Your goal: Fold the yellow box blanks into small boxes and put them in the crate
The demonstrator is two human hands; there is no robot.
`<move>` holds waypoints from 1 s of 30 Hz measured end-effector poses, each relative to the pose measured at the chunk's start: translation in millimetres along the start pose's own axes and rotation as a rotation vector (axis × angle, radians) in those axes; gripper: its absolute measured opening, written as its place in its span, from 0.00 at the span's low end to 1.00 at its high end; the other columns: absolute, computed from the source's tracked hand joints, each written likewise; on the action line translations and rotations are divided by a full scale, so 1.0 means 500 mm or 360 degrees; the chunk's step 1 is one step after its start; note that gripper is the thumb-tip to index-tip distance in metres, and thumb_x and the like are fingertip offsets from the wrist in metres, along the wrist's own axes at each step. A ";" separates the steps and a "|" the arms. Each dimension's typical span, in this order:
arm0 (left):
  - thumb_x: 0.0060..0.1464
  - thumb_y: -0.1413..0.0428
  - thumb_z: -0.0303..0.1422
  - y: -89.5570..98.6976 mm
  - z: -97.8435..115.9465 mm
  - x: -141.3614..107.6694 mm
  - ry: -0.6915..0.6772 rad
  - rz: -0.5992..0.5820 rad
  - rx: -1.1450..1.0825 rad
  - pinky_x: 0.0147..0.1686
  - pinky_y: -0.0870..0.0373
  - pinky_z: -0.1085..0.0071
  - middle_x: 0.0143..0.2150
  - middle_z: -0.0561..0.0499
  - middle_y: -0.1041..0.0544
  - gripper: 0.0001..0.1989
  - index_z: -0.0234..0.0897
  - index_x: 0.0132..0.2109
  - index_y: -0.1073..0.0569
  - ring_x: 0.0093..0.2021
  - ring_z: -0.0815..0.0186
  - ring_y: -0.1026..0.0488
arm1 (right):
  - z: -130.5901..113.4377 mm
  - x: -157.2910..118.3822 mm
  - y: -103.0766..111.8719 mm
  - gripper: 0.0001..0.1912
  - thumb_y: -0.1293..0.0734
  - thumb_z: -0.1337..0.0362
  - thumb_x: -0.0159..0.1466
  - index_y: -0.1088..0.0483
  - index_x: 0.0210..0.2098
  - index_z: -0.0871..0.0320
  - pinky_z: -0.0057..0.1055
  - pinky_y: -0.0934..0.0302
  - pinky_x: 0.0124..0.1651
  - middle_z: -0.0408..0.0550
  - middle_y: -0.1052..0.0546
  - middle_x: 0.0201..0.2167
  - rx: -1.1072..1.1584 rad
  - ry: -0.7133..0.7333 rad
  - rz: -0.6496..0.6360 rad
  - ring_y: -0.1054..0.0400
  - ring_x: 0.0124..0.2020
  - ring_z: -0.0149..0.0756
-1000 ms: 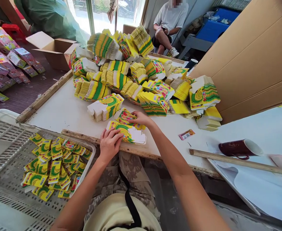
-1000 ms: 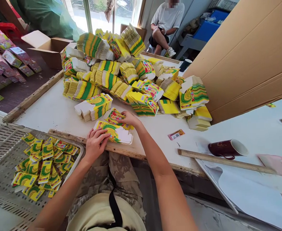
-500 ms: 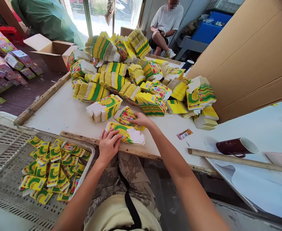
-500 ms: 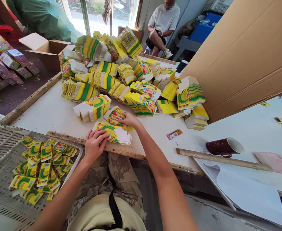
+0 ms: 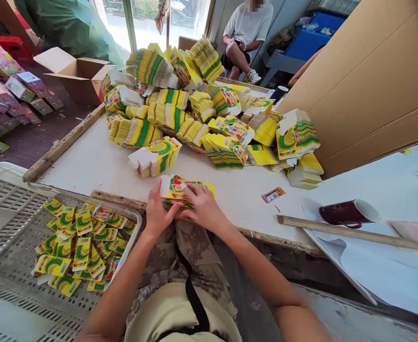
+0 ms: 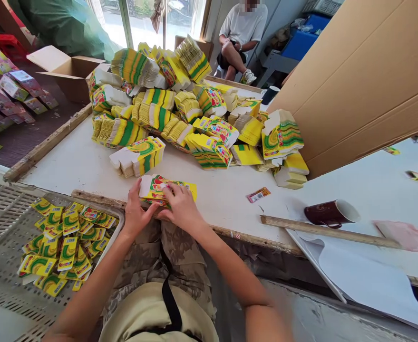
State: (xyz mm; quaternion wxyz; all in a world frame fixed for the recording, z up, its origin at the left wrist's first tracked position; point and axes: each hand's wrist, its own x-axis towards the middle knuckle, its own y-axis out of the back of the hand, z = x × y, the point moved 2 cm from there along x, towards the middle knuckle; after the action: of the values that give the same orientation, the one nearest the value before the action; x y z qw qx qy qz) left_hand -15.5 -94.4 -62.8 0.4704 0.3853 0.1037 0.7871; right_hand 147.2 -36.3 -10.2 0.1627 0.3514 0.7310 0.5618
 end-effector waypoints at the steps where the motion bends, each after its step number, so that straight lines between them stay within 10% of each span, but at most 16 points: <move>1: 0.56 0.41 0.47 0.000 0.001 0.000 -0.0008 -0.0014 0.0036 0.64 0.40 0.53 0.67 0.34 0.39 0.43 0.38 0.70 0.52 0.67 0.50 0.40 | 0.014 0.001 0.005 0.44 0.26 0.48 0.55 0.43 0.66 0.55 0.53 0.44 0.61 0.62 0.36 0.62 0.0029 -0.0015 0.0036 0.42 0.60 0.58; 7: 0.56 0.41 0.46 -0.003 0.004 0.001 0.0000 0.0045 0.0070 0.63 0.39 0.53 0.66 0.33 0.37 0.43 0.36 0.70 0.51 0.66 0.50 0.39 | 0.079 0.030 0.019 0.64 0.21 0.42 0.41 0.50 0.68 0.60 0.57 0.52 0.65 0.70 0.43 0.65 0.0031 -0.0087 -0.0139 0.50 0.67 0.66; 12: 0.56 0.40 0.44 -0.002 0.003 0.000 -0.0038 0.0061 0.0079 0.63 0.38 0.54 0.65 0.33 0.37 0.42 0.35 0.69 0.50 0.65 0.50 0.38 | 0.074 0.034 -0.006 0.45 0.23 0.54 0.52 0.41 0.64 0.60 0.50 0.40 0.57 0.62 0.30 0.53 0.0116 -0.0012 -0.0178 0.35 0.54 0.55; 19: 0.55 0.40 0.46 -0.004 -0.002 -0.002 -0.0049 0.0058 0.0136 0.62 0.37 0.53 0.65 0.34 0.36 0.42 0.36 0.69 0.49 0.65 0.50 0.36 | 0.100 0.020 0.004 0.54 0.22 0.47 0.49 0.46 0.66 0.59 0.54 0.43 0.61 0.66 0.36 0.61 0.0370 0.0103 -0.0101 0.41 0.62 0.59; 30: 0.56 0.41 0.45 -0.006 0.001 -0.002 -0.0006 0.0090 0.0257 0.57 0.33 0.55 0.60 0.35 0.29 0.41 0.34 0.69 0.48 0.60 0.50 0.31 | 0.099 0.015 0.025 0.27 0.25 0.66 0.56 0.32 0.54 0.59 0.46 0.35 0.52 0.56 0.28 0.45 0.0315 -0.0046 0.0121 0.33 0.49 0.50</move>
State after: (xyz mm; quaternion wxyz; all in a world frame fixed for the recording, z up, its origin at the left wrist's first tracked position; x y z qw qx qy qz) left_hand -13.0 -93.9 -64.5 0.4157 0.4262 0.1550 0.7884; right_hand 177.5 5.4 -13.0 0.1162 0.4013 0.7666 0.4876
